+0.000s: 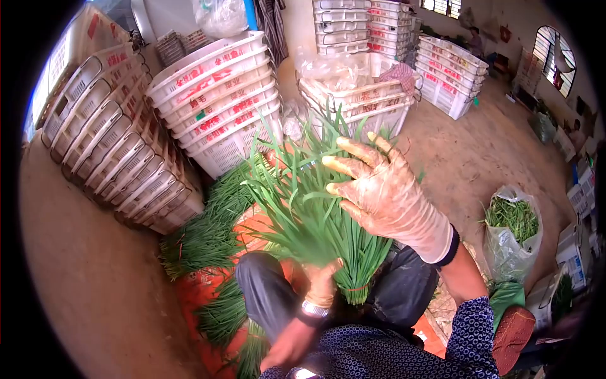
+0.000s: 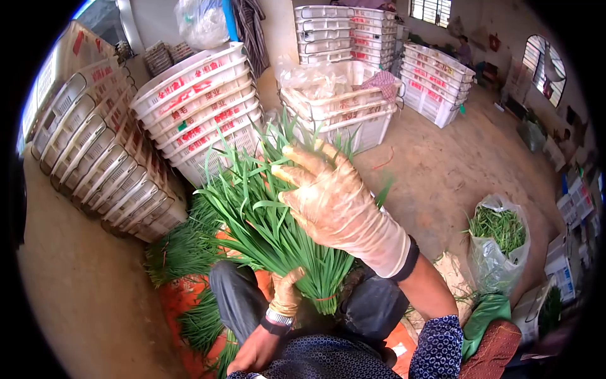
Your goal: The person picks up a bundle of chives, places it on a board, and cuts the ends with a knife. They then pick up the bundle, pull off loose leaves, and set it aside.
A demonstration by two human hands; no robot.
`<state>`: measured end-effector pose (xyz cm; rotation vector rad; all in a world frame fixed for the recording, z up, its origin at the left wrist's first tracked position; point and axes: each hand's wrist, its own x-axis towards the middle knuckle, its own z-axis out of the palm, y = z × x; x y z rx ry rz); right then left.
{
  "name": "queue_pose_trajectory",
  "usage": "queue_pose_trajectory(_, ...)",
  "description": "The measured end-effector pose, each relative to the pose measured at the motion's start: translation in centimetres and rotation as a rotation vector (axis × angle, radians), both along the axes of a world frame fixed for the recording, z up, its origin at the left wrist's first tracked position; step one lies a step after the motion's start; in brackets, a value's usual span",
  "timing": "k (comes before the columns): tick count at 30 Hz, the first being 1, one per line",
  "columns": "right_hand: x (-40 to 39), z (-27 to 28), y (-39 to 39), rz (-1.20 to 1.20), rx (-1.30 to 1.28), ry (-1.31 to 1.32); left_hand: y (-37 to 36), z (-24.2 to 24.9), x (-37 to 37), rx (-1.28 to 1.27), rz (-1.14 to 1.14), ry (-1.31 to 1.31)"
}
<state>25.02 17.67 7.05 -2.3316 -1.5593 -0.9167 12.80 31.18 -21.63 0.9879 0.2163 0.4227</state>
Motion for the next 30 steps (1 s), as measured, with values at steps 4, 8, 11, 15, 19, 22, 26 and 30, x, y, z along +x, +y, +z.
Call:
queue_pose_trajectory(4,0.5,-0.8,0.2,-0.018,0.008,-0.056,-0.3,-0.2,0.1,-0.019,-0.004,-0.005)
queue_pose_trajectory(8,0.9,-1.3,0.2,0.003,-0.041,-0.093,-0.5,-0.3,0.2,-0.004,-0.005,-0.021)
queue_pose_trajectory(11,1.6,-2.0,0.3,0.024,-0.035,-0.090,-0.6,0.0,0.4,0.018,-0.005,-0.022)
queue_pose_trajectory(15,2.3,-2.7,-0.1,0.012,0.000,-0.062,-1.1,2.1,-0.1,-0.020,-0.019,0.003)
queue_pose_trajectory(19,2.6,-1.9,-0.8,0.016,0.065,0.039,-0.9,4.4,-0.6,-0.114,-0.131,0.099)
queue_pose_trajectory(22,2.0,-1.2,-1.0,0.077,0.110,0.039,-1.4,3.9,-0.3,-0.063,-0.082,0.075)
queue_pose_trajectory(26,1.8,-1.6,-1.0,0.059,-0.032,0.006,-1.4,2.8,0.0,-0.013,-0.051,0.065)
queue_pose_trajectory(30,2.1,-2.0,-1.0,0.025,-0.099,0.009,-1.3,3.0,-0.1,0.022,-0.063,0.104)
